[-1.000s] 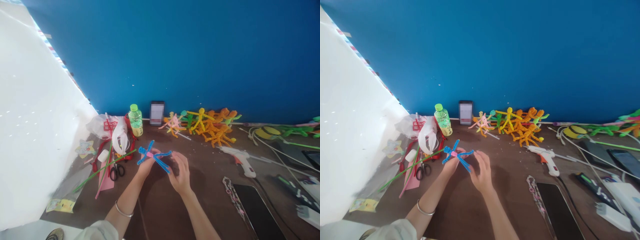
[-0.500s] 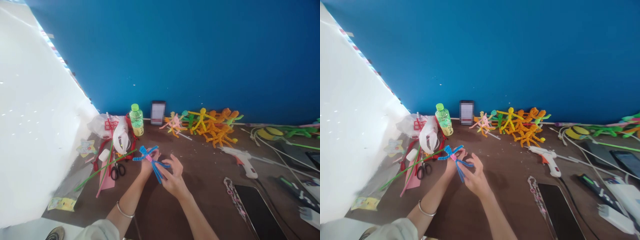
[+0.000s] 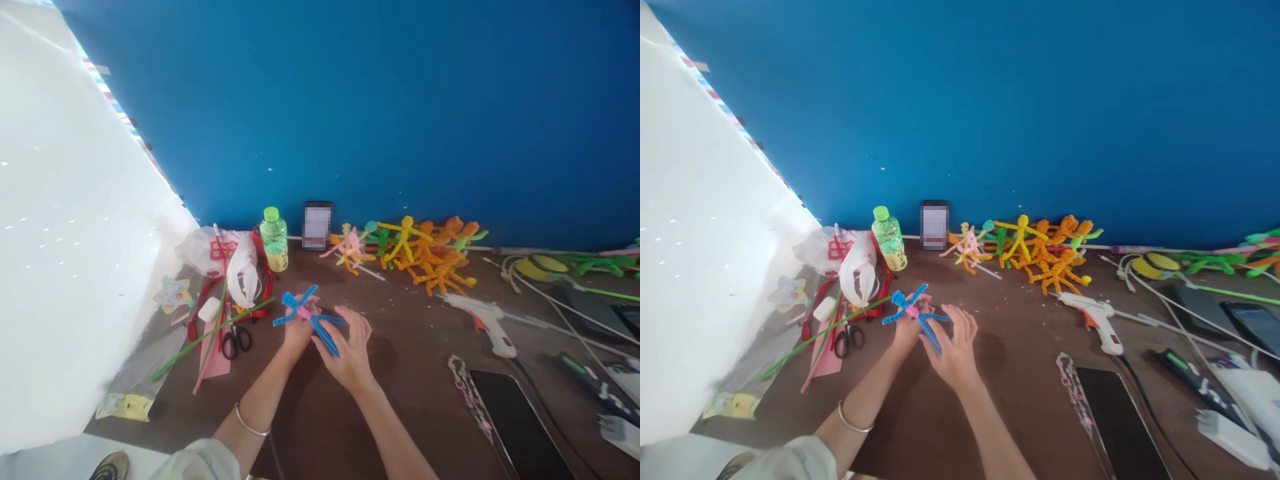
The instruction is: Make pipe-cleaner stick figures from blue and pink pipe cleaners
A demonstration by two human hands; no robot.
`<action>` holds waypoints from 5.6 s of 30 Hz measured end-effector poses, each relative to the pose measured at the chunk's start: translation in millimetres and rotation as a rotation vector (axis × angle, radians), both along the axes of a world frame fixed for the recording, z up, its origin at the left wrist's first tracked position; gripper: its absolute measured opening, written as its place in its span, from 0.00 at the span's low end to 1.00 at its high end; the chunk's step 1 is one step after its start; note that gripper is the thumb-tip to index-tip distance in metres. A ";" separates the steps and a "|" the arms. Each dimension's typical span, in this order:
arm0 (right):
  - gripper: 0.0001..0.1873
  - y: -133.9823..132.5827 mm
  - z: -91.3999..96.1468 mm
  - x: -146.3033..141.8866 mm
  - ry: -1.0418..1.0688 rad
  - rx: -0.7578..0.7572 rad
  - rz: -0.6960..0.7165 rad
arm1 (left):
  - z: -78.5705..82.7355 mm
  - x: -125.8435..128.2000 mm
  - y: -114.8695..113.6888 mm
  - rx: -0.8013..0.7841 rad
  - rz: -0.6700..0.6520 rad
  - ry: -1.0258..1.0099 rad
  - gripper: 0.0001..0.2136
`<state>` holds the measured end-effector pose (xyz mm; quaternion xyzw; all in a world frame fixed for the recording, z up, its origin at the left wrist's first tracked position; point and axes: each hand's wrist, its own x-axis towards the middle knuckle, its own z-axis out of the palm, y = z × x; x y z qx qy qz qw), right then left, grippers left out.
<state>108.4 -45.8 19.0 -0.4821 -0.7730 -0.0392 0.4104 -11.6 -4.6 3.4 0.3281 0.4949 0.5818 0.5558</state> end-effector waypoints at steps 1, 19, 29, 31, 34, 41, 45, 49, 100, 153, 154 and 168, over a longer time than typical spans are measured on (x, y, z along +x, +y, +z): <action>0.15 0.5 -0.8 -0.2 0.008 0.001 0.006 | -0.6 -0.6 -0.9 0.020 -0.012 0.052 0.07; 0.19 9.4 5.3 3.4 0.775 -0.583 0.122 | 19.5 -2.0 -5.0 0.136 -0.289 -0.107 0.10; 0.09 9.7 0.8 5.5 0.529 -0.225 -0.197 | 15.7 0.5 -2.1 0.144 -0.213 0.010 0.09; 0.06 9.4 1.9 6.4 0.461 -0.067 -0.214 | 16.3 1.0 -2.9 0.121 -0.216 0.021 0.10; 0.14 8.0 2.3 7.5 0.308 0.137 -0.223 | 17.8 1.8 -4.3 0.091 -0.205 0.023 0.11; 0.17 8.7 -6.1 6.7 0.010 0.042 -0.075 | 19.8 5.1 -5.4 0.055 -0.289 -0.116 0.12; 0.16 10.1 -11.2 6.5 0.068 -0.012 -0.043 | 15.8 6.9 -5.5 0.011 -0.370 -0.209 0.14; 0.15 8.4 -11.0 8.9 0.018 -0.022 -0.019 | 12.7 7.1 -4.0 -0.018 -0.357 -0.267 0.15; 0.11 11.3 5.5 20.2 0.174 -0.195 -0.055 | 13.5 -10.5 3.2 -0.126 -0.505 -0.046 0.16; 0.18 15.9 2.6 15.2 1.121 -0.878 0.402 | 15.9 -3.6 -0.7 -0.027 -0.549 -0.209 0.20; 0.16 15.2 2.3 13.8 1.084 -0.832 0.364 | 14.8 -3.0 -0.2 -0.058 -0.526 -0.252 0.19; 0.09 13.2 3.9 23.2 0.218 -0.075 0.056 | 2.2 -0.4 4.3 -0.086 -0.348 -0.270 0.16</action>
